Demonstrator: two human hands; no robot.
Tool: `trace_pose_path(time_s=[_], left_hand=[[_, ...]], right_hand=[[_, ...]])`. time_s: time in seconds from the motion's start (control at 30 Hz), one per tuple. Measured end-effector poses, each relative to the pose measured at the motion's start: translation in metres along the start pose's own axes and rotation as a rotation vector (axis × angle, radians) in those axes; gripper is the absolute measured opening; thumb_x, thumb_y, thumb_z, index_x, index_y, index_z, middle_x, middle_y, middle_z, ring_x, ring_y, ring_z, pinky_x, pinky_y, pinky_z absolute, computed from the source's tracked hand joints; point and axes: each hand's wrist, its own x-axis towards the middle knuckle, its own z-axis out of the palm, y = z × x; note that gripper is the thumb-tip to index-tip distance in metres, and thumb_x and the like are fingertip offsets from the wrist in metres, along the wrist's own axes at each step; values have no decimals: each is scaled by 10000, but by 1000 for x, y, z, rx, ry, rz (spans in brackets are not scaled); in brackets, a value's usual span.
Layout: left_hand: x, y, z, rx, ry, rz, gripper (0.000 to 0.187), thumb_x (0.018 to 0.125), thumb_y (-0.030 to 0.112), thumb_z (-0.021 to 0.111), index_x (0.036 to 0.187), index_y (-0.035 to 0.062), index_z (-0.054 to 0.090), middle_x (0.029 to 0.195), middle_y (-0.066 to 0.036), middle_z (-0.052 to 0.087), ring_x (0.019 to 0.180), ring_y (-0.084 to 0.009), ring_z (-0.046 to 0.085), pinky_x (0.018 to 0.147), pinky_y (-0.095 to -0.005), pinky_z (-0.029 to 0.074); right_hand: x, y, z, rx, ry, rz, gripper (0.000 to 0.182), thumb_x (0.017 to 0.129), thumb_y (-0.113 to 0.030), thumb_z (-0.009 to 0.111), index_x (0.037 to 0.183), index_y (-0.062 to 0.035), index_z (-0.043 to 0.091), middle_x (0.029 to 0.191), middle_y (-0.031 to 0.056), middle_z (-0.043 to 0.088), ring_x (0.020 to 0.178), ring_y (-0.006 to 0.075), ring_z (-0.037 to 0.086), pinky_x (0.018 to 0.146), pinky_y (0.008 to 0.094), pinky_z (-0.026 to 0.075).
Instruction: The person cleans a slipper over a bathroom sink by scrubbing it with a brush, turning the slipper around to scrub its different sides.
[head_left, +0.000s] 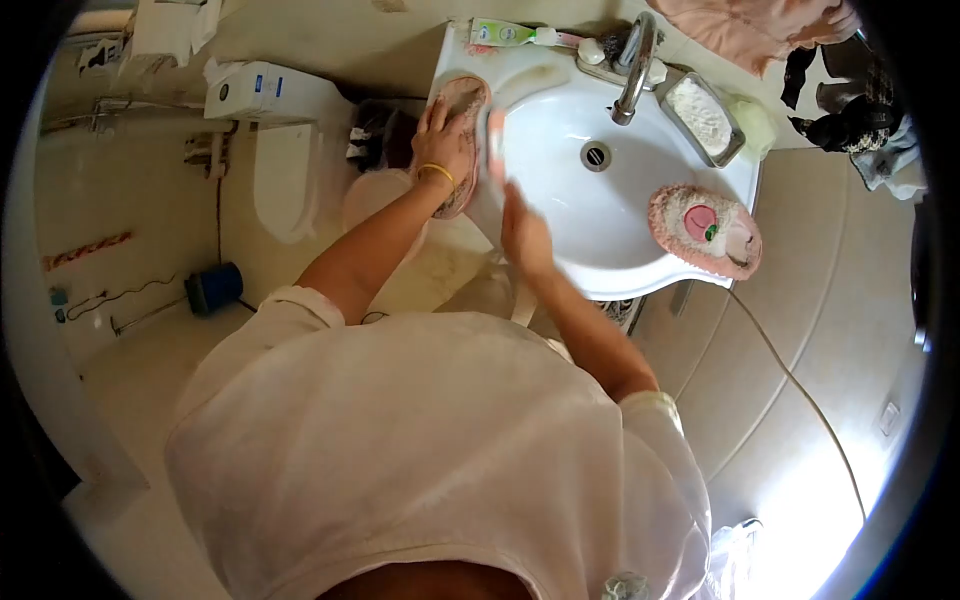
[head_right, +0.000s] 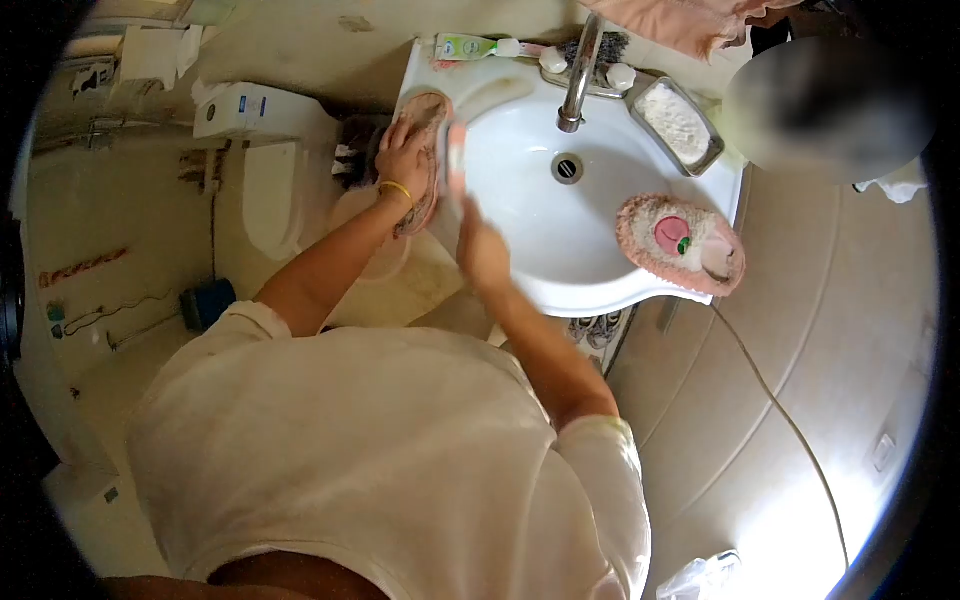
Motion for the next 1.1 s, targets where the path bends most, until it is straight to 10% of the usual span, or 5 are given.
trace_pose_path(time_s=[0.07,0.2,0.47,0.8,1.1], left_hand=[[1,-1,1,6,17,27,318,791,147,513,1095,120,605,1400,-126,348,1273,-325,320,1006,-420,330],[-2,9,-16,-7,53,62,280,793,91,519,1060,74,600,1351,-166,403,1230,-366,359,999,-429,342],[2,4,-6,-31,88,75,227,778,90,520,987,91,608,1353,-156,395,1227,-375,358,979,-457,354],[-1,-7,-5,-93,108,168,203,759,76,546,944,107,624,1325,-147,440,1210,-379,381,979,-458,350],[2,-29,-68,-35,-408,592,256,774,165,581,1006,57,606,1370,-106,397,1262,-299,367,1049,-491,252]], right_hand=[[-49,5,13,-18,351,-387,353,906,-117,426,1242,-12,454,890,309,585,762,446,589,647,487,476],[8,-24,-16,-24,-66,141,329,896,-105,431,1207,-6,471,960,324,569,815,444,583,678,484,486],[-29,11,6,-44,182,-288,423,884,-103,414,1293,5,400,811,296,600,734,432,596,654,472,482],[81,0,-30,-104,43,-82,385,890,-136,424,1263,-41,403,795,266,613,710,420,596,636,506,467],[-76,4,-57,185,-32,147,368,907,-78,488,1266,-1,458,1100,237,589,1048,338,573,864,336,454]])
